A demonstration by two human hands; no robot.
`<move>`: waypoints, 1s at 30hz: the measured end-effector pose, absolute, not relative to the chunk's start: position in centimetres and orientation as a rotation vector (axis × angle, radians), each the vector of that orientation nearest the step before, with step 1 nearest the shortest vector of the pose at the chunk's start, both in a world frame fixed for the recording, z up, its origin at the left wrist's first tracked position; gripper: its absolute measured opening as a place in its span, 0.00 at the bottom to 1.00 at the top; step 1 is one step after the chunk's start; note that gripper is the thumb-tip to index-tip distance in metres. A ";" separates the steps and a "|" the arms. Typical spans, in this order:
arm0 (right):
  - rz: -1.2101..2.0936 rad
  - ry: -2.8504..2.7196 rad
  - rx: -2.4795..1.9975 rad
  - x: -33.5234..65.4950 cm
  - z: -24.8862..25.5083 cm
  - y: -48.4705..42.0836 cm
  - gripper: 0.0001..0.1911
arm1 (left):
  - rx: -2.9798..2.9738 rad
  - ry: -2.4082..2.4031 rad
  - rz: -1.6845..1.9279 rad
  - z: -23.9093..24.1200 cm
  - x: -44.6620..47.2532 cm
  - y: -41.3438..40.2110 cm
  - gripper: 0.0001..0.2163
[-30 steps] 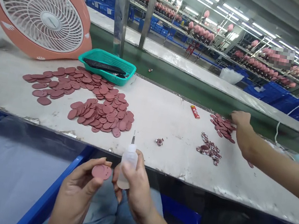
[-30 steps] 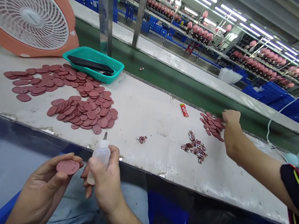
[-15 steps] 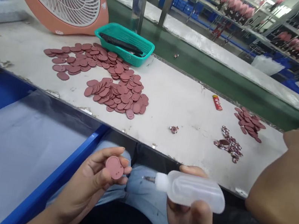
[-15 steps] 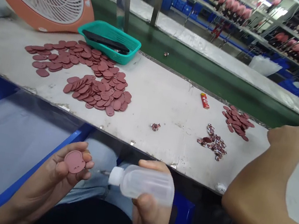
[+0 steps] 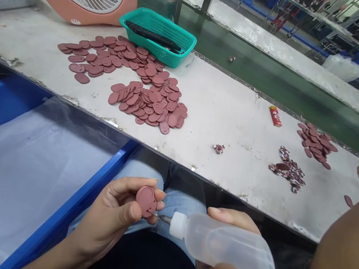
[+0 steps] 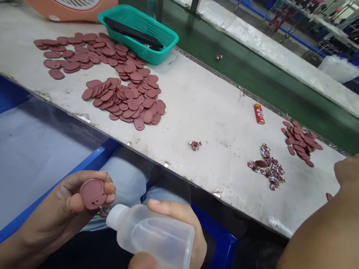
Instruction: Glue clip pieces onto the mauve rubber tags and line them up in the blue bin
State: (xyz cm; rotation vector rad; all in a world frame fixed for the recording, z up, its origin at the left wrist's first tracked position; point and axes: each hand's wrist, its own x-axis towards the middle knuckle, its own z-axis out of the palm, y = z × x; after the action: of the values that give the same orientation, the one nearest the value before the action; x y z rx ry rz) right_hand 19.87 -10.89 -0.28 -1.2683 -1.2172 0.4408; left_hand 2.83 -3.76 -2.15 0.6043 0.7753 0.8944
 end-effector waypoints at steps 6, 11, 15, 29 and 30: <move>0.412 -1.226 -1.313 19.8 0.0 -10.8 0.20 | 0.579 0.758 0.886 -2.1 2.7 -3.8 0.13; 0.470 -1.185 -1.259 19.6 -0.1 -10.7 0.18 | 0.568 0.736 0.880 -2.2 2.6 -3.7 0.13; 0.577 -1.132 -1.143 19.3 -0.1 -10.5 0.19 | 0.547 0.733 0.882 -1.8 2.7 -3.5 0.13; 0.605 -1.058 -1.152 19.4 -0.7 -10.7 0.19 | 0.553 0.728 0.874 -2.0 2.6 -3.3 0.13; 0.609 -1.062 -1.152 19.4 -0.6 -10.6 0.19 | 0.553 0.736 0.877 -2.0 2.6 -3.4 0.13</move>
State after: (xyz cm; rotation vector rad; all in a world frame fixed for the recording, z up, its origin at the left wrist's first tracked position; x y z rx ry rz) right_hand 19.37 -10.65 -0.62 -1.1525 -1.0619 0.6093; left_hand 2.61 -3.35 -2.01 0.5534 0.7355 0.8768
